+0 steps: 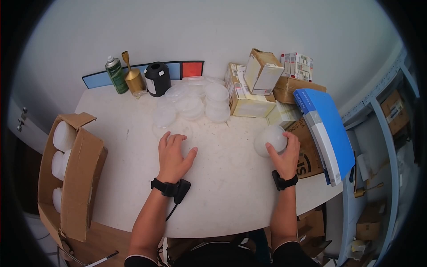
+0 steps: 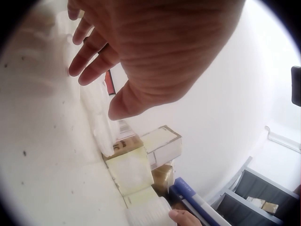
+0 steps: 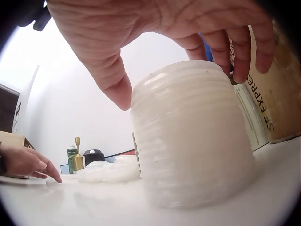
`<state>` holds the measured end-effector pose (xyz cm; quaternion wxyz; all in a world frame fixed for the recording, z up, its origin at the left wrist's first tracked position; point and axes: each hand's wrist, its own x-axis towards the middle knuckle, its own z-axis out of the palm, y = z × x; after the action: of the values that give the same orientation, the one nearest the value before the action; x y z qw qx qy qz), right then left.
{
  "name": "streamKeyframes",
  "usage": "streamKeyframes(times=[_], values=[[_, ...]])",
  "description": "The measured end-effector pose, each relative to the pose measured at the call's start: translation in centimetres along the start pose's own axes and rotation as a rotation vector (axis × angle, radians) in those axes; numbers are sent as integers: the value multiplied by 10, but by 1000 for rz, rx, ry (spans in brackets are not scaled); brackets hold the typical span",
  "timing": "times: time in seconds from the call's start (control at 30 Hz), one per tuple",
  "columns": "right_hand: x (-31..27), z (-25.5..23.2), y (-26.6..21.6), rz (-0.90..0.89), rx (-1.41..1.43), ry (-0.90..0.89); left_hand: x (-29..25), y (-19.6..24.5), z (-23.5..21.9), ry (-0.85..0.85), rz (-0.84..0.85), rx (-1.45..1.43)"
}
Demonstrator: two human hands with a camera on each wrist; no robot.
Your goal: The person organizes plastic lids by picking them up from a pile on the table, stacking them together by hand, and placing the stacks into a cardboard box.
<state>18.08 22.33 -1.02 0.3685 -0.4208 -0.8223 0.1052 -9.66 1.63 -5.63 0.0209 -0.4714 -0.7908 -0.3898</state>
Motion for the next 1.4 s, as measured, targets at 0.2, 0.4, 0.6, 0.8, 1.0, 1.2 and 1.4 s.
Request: streamKeyframes(times=[0.2, 0.4, 0.6, 0.8, 1.0, 1.2, 1.4], values=[[0, 3, 3, -13, -7, -23, -1, 7, -7, -8, -93, -31], [0, 0, -15, -117, 87, 105, 1, 2, -7, 83, -80, 46], [-18, 6, -54, -285, 227, 12, -3, -1, -3, -14, -96, 165], [-33, 19, -79, -435, 331, -184, -4, -4, -3, 0, -96, 214], [-35, 21, -82, -442, 342, -265, -3, 1, -8, -60, -123, 170], [-34, 20, -81, -437, 360, -266, -3, 3, -9, -87, -124, 129], [-35, 19, -82, -430, 379, -287, -7, 2, -6, -117, -56, 111]])
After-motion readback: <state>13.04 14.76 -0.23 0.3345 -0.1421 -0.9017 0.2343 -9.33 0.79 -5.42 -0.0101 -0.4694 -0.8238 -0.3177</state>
